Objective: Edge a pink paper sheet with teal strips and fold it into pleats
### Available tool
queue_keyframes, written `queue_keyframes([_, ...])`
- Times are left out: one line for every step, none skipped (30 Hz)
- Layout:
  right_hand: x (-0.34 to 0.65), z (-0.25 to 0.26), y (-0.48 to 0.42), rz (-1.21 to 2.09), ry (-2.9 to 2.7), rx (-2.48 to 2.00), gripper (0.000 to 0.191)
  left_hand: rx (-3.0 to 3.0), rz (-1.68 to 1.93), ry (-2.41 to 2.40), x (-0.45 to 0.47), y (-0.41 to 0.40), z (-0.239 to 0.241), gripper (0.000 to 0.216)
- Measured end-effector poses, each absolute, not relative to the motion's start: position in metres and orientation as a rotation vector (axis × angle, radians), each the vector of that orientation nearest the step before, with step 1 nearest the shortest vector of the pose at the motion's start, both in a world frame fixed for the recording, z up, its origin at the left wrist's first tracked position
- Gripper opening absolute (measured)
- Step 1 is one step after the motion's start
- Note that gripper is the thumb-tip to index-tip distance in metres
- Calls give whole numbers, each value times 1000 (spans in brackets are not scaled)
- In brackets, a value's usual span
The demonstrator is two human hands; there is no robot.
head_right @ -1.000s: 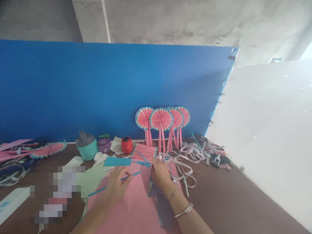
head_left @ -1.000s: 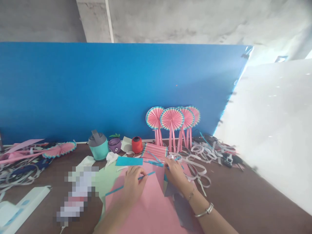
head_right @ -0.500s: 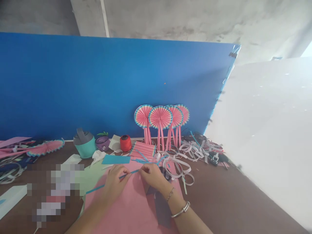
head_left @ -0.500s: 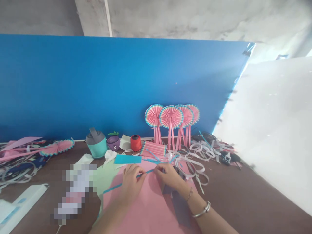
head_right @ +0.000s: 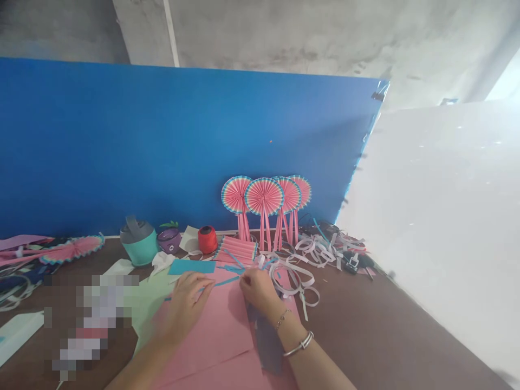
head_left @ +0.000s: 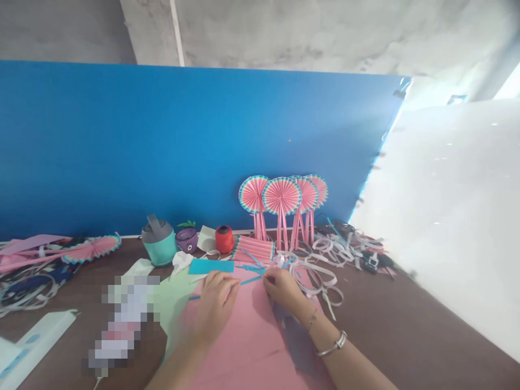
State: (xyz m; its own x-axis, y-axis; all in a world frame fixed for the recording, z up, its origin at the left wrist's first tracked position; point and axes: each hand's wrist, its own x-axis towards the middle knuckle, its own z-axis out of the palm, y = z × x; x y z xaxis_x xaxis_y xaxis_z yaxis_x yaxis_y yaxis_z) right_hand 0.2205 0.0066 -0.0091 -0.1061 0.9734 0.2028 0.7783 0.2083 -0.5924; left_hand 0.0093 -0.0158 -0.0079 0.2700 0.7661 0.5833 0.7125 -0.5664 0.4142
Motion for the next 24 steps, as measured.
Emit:
queue_keyframes([221,-10,7,463,-1945,-1612,21,2497,1089,1382,10,-17,-8,24])
queue_keyframes([221,-10,7,479,-1943,-1589,24,2546,979,1329,12,-18,-8,25])
queue_keyframes([221,-11,7,506,-1924,-1558,30,2589,874,1278,13,-20,-8,27])
queue_keyframes([221,-12,8,546,-1895,-1522,37,2623,784,1236,15,-22,-8,28])
queue_keyframes([221,-13,9,597,-1860,-1484,42,2645,714,1209,16,-24,-8,28])
queue_keyframes([221,-13,10,661,-1821,-1445,44,2659,658,1196,18,-26,-8,28])
queue_keyframes([222,-12,11,732,-1770,-1406,42,2668,614,1192,19,-28,-8,28])
queue_keyframes([224,-11,12,802,-1702,-1370,39,2674,577,1192,19,-30,-7,29])
queue_keyframes([226,-8,13,862,-1622,-1340,35,2677,546,1193,20,-31,-5,29])
queue_keyframes([228,-6,14,903,-1530,-1316,32,2679,520,1194,20,-32,-4,28])
queue_keyframes([232,-2,15,926,-1441,-1293,29,2680,504,1196,21,-33,-2,28])
queue_keyframes([237,1,16,933,-1363,-1270,28,2680,491,1196,21,-33,-1,26])
queue_keyframes([242,4,17,943,-1293,-1254,29,2680,479,1196,22,-33,0,25])
queue_keyframes([247,7,18,970,-1242,-1232,33,2683,467,1196,22,-33,1,25])
queue_keyframes([252,9,19,987,-1210,-1219,37,2692,458,1193,23,-33,1,25])
queue_keyframes([257,11,19,979,-1203,-1227,39,2707,453,1185,23,-33,1,26])
queue_keyframes([262,13,20,946,-1232,-1277,38,2726,452,1179,23,-33,1,27])
queue_keyframes([265,15,20,882,-1301,-1366,34,2750,451,1175,23,-34,1,28])
queue_keyframes([267,17,19,779,-1399,-1497,30,2778,448,1179,23,-34,1,29])
queue_keyframes([268,19,17,647,-1509,-1660,26,2809,435,1184,24,-35,0,29])
queue_keyframes([267,21,14,501,-1621,-1831,24,2841,417,1195,24,-36,-1,28])
queue_keyframes([265,22,11,352,-1713,-1997,24,2871,398,1209,24,-37,-2,27])
queue_keyframes([262,23,8,247,-1777,-2138,24,2896,386,1220,25,-38,-3,27])
queue_keyframes([258,24,4,188,-1841,-2230,23,2915,381,1224,26,-38,-3,26])
